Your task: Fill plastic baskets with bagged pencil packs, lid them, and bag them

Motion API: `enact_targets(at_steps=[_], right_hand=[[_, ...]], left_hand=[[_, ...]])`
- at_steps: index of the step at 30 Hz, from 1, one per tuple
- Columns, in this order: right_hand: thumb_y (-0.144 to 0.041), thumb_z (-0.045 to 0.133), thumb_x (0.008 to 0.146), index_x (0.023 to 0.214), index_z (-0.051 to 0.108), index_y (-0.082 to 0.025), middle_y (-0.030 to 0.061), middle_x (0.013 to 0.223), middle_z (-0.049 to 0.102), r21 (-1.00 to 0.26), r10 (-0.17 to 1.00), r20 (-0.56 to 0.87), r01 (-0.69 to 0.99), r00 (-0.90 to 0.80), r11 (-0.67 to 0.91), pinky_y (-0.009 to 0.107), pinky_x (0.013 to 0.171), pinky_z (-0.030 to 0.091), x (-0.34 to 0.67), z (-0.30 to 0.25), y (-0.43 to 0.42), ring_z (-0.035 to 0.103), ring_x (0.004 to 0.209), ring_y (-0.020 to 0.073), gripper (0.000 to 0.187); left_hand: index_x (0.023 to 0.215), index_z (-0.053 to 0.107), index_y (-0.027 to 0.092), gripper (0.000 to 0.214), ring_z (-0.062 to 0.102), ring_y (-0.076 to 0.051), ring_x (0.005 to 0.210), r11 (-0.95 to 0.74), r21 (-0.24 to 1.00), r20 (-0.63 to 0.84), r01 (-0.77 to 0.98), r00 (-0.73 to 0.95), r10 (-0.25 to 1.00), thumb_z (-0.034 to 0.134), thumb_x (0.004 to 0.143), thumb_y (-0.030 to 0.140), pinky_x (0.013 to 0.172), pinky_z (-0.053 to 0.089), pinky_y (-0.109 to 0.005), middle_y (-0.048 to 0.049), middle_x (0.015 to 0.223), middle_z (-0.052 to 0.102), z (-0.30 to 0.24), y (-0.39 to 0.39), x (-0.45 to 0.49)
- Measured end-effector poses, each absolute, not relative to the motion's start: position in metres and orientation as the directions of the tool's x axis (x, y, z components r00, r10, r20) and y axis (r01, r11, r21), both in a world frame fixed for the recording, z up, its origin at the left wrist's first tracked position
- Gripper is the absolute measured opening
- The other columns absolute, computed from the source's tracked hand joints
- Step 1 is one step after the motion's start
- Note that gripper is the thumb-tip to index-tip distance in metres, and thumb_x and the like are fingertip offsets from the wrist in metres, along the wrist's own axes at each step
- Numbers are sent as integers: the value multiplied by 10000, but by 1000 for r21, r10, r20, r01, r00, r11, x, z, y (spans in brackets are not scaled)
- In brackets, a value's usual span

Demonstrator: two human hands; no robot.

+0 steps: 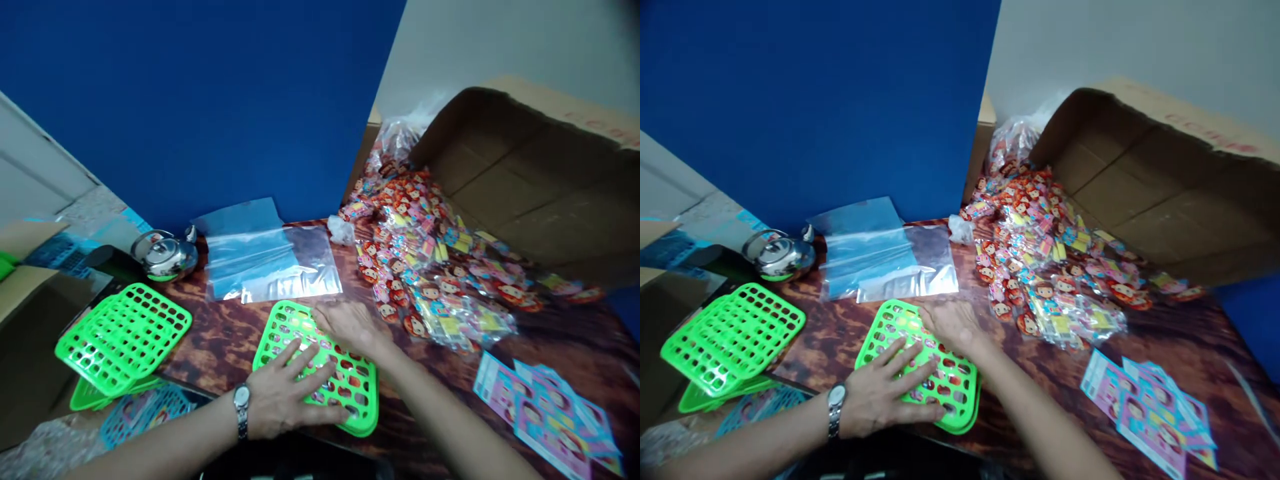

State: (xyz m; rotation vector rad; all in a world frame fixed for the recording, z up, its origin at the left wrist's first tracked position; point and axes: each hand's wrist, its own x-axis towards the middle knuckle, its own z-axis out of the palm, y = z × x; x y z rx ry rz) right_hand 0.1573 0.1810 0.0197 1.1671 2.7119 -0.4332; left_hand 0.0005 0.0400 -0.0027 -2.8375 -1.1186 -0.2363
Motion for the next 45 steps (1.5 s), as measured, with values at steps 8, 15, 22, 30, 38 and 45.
enact_targets(at_steps=[8,15,22,30,38,45], right_hand=[[-507,322,936,1034,622,-211,94,991,646,-266,696,-244,737,-676,622,295,679,432,152,11,186,626,858,233,432],[-323,381,949,1395,340,-307,89,1363,403,-503,516,-191,534,-835,679,349,937,396,148,7,193,470,1180,215,448],[-314,451,933,1052,620,-203,56,994,536,-619,510,-60,433,-858,656,269,835,436,118,2,199,540,920,154,235],[-247,479,903,828,633,-157,29,769,589,-688,504,-64,404,-861,603,243,708,412,105,7,204,549,758,138,194],[-282,503,871,764,611,-158,-41,609,528,-746,494,-182,447,-850,493,196,536,330,100,5,211,467,569,90,196],[-237,448,912,1118,591,-199,37,936,609,-724,468,-107,391,-877,568,262,800,430,98,-2,206,562,866,146,253]], left_hand=[[1368,270,488,560,375,-323,1281,-708,20,249,706,683,687,495,858,444,1038,284,-531,27,1428,388,-11,38,3],[1370,292,460,556,432,-321,1232,-736,11,273,677,706,654,494,852,477,1002,331,-520,3,1430,391,-10,41,-1],[1334,334,496,471,451,-287,1220,-691,34,342,722,641,687,432,873,520,1039,305,-512,45,1401,420,-16,38,2],[1332,313,512,468,405,-295,1273,-684,26,279,729,652,705,450,885,485,1023,346,-516,52,1402,414,-14,37,3],[1339,340,464,429,424,-291,1262,-733,2,313,681,696,647,405,915,458,992,398,-472,26,1409,415,-8,42,-5],[1325,375,450,428,439,-293,1246,-718,43,393,695,649,651,438,902,474,1014,361,-502,13,1358,468,-18,41,-1]])
